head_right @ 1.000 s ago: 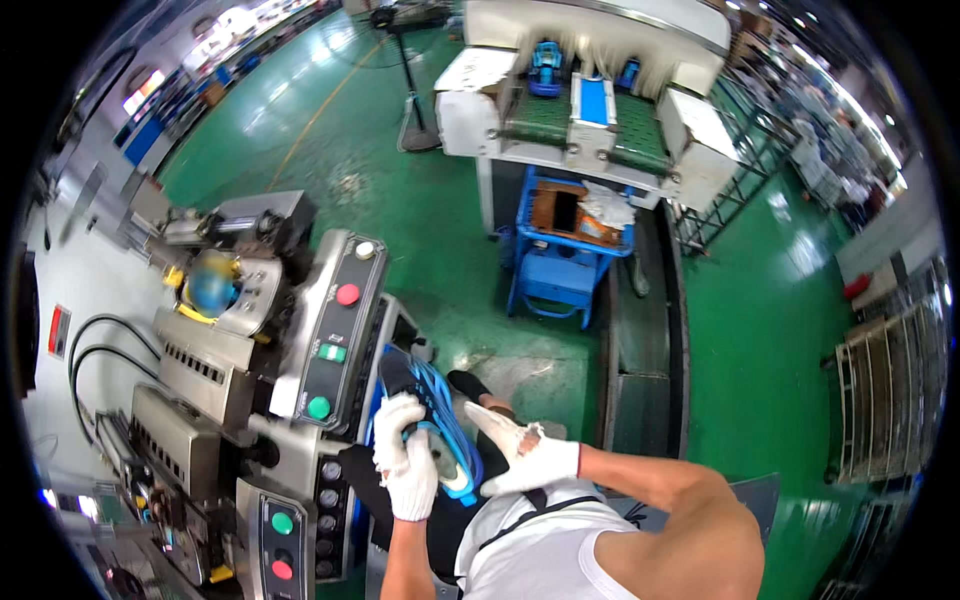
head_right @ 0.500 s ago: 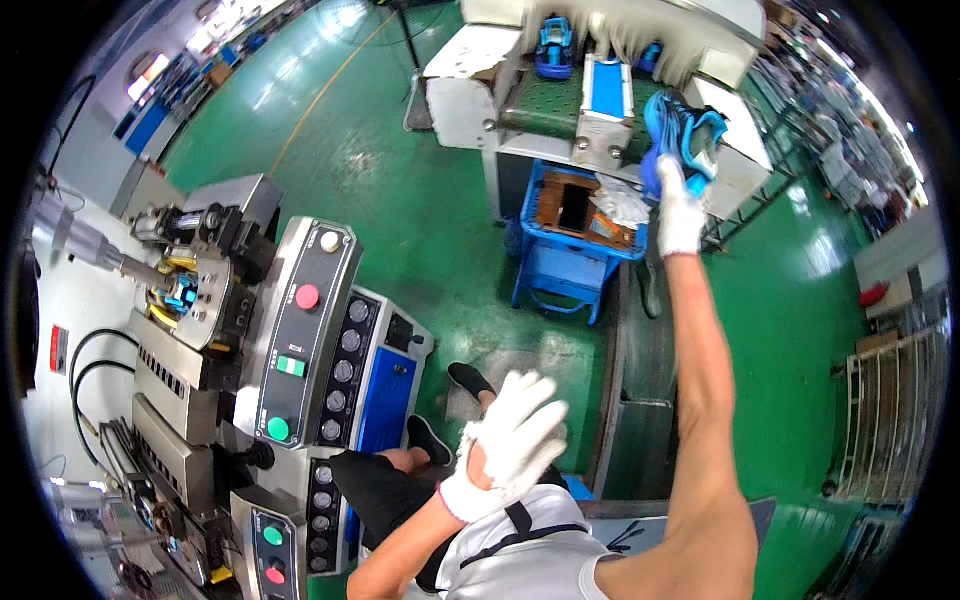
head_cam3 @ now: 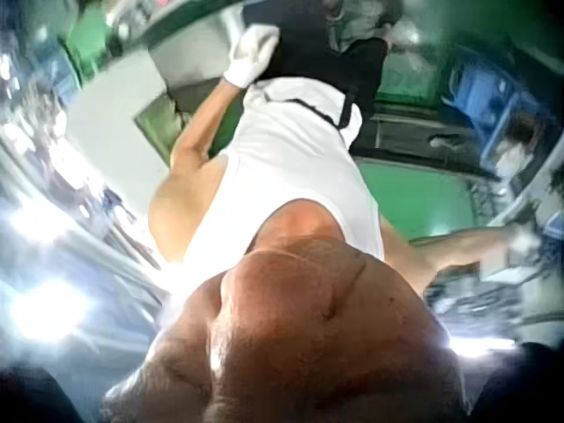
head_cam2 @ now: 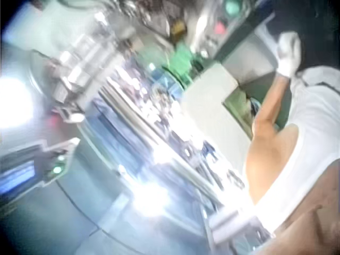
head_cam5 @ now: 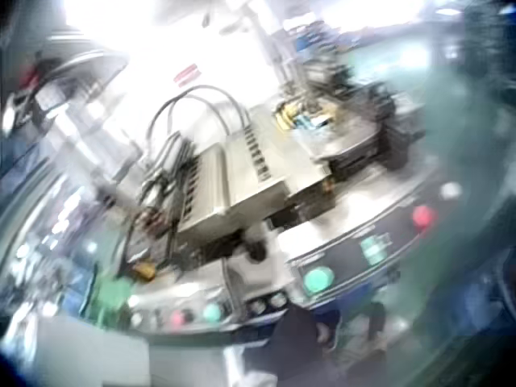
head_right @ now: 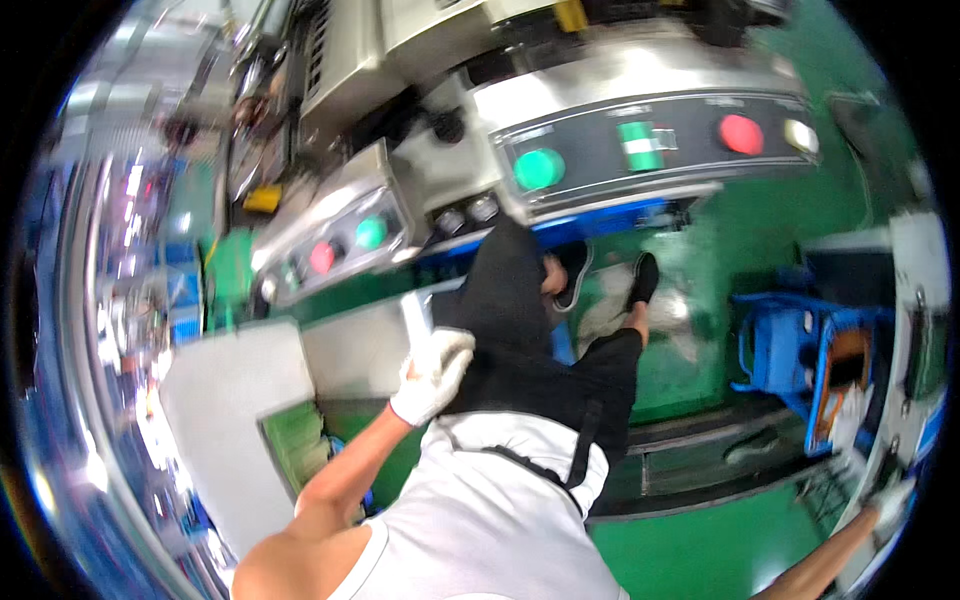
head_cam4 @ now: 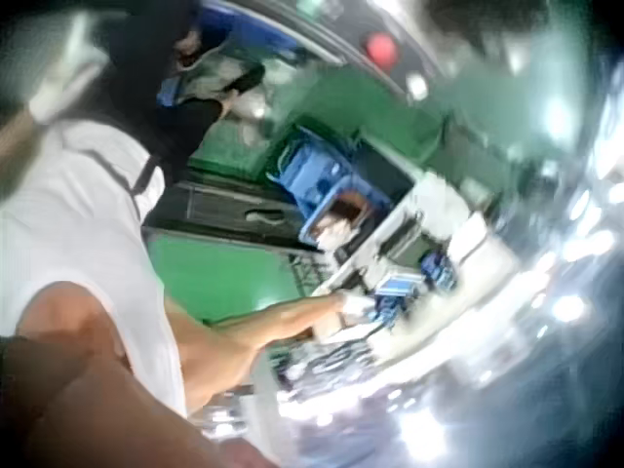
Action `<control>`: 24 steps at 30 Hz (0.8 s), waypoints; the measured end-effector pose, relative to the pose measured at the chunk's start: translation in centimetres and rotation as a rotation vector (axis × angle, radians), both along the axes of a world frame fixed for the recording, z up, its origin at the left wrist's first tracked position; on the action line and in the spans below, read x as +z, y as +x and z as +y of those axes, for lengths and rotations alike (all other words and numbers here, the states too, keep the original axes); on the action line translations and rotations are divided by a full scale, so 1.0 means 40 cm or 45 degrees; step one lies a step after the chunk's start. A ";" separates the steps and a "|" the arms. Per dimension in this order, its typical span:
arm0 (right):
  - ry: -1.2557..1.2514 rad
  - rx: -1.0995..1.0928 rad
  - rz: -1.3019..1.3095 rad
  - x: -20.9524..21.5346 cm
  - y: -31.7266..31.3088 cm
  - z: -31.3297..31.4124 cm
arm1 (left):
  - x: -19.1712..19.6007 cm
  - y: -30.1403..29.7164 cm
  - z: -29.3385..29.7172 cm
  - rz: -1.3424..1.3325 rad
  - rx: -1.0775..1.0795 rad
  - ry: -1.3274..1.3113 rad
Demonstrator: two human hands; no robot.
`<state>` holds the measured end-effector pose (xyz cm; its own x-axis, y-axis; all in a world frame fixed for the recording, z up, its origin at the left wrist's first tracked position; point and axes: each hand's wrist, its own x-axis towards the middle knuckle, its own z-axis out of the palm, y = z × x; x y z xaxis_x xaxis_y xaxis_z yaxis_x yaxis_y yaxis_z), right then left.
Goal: The person repeatedly picks up blue and black shoe components, places them into a machine fixture, presses a button to activate the machine, and then removes the processed components. The person handles the shoe parts one at a time in a continuous loop throughout the video.
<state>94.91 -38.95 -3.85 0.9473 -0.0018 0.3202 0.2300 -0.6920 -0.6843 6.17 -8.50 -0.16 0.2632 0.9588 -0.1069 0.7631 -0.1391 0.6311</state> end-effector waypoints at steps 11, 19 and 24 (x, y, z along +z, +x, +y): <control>-0.074 1.039 0.950 -0.336 -1.105 0.497 | -0.245 -0.646 -0.587 0.699 1.277 -0.394; -1.073 1.412 0.563 -0.220 -1.184 0.682 | -0.086 -1.145 -0.941 0.968 1.933 -0.616; -1.409 1.243 0.767 -0.217 -1.110 0.809 | -0.183 -1.197 -1.106 0.978 1.711 -1.255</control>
<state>50.51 -6.61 -12.53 0.4284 0.6239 -0.6536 0.7568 -0.6430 -0.1177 -41.70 -52.73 -7.48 -0.9128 -0.0240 -0.4078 0.1580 0.8998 -0.4066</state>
